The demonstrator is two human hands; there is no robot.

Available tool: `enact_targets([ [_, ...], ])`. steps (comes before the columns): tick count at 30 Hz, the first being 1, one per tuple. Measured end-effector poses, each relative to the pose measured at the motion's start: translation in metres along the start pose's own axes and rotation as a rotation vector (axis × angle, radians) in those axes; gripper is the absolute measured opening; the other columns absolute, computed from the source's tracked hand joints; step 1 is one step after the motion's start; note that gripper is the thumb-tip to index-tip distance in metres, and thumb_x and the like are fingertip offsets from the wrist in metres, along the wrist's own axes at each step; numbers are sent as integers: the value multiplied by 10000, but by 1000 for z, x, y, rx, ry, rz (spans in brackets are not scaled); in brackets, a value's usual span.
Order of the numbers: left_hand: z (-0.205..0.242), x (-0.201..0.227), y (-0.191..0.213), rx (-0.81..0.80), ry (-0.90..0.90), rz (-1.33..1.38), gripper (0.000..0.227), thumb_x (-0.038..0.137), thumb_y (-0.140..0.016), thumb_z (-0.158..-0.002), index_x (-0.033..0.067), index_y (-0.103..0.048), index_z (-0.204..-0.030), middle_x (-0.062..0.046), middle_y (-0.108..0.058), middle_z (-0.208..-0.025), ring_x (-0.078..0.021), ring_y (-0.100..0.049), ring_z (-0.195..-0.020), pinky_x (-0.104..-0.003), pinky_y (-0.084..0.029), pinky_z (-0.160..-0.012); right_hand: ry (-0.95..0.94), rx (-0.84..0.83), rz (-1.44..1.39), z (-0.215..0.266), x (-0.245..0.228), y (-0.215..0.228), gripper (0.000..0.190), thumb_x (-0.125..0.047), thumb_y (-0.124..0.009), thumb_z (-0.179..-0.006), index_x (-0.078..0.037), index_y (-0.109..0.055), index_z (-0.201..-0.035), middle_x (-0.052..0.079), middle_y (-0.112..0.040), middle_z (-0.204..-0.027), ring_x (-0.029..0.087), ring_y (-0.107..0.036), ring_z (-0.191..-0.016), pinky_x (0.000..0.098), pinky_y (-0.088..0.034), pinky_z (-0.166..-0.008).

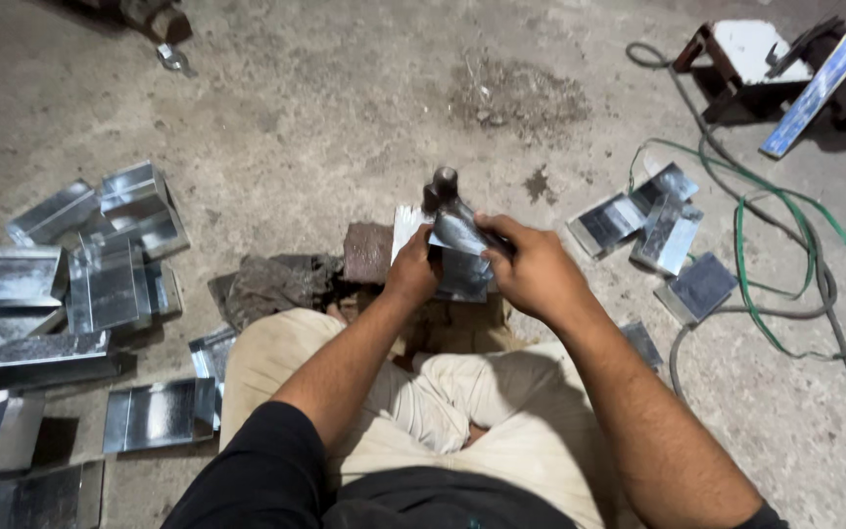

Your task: The person sits on the floor and repeatedly hammers rectangular metal pieces placed on a block. They pick up each piece, position it, strike it with a hammer, and then set it aside.

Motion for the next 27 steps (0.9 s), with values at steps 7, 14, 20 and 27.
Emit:
enact_targets([
  [7,-29,-1,22,-102,112,-75,397,195,-682,-917,89,-526,-1266,-235,-712,-941,-436,-710,-902,-515,-567,-793,-133,237,-211,28,37,-1,458,-140,-782,-878,-160,-691,-1325,41,-716,-822,80,-515,-594,245,-447,-564],
  [14,-55,8,-16,-550,-336,-1024,374,274,-622,-912,332,-694,-1274,-33,-666,-1326,-321,-630,-1273,-622,-423,-1099,-312,393,-451,56,119,-46,502,-79,-749,-898,-92,-645,-1390,-34,-618,-762,28,-492,-619,204,-404,-541],
  [20,-64,6,19,-192,260,-903,936,320,-648,-838,102,-221,-1641,-234,-98,-1686,-514,-332,-1419,-684,-326,-1071,-296,337,-347,73,120,-35,487,-96,-774,-885,-101,-677,-1362,18,-689,-821,62,-556,-642,210,-441,-552],
  [27,-80,-25,24,-188,533,-466,515,9,-533,-891,16,-510,-1405,-321,-624,-1299,-457,-612,-1235,-496,-512,-1035,107,525,-197,83,77,-5,362,-92,-769,-962,-106,-673,-1310,108,-752,-1020,113,-732,-898,245,-576,-742],
])
Point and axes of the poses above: each hand's wrist, its own z-axis away from the middle knuckle, its own y-axis out of the back of the hand, x = y × z, the point moved 4 cm from there along -z, towards the middle knuckle
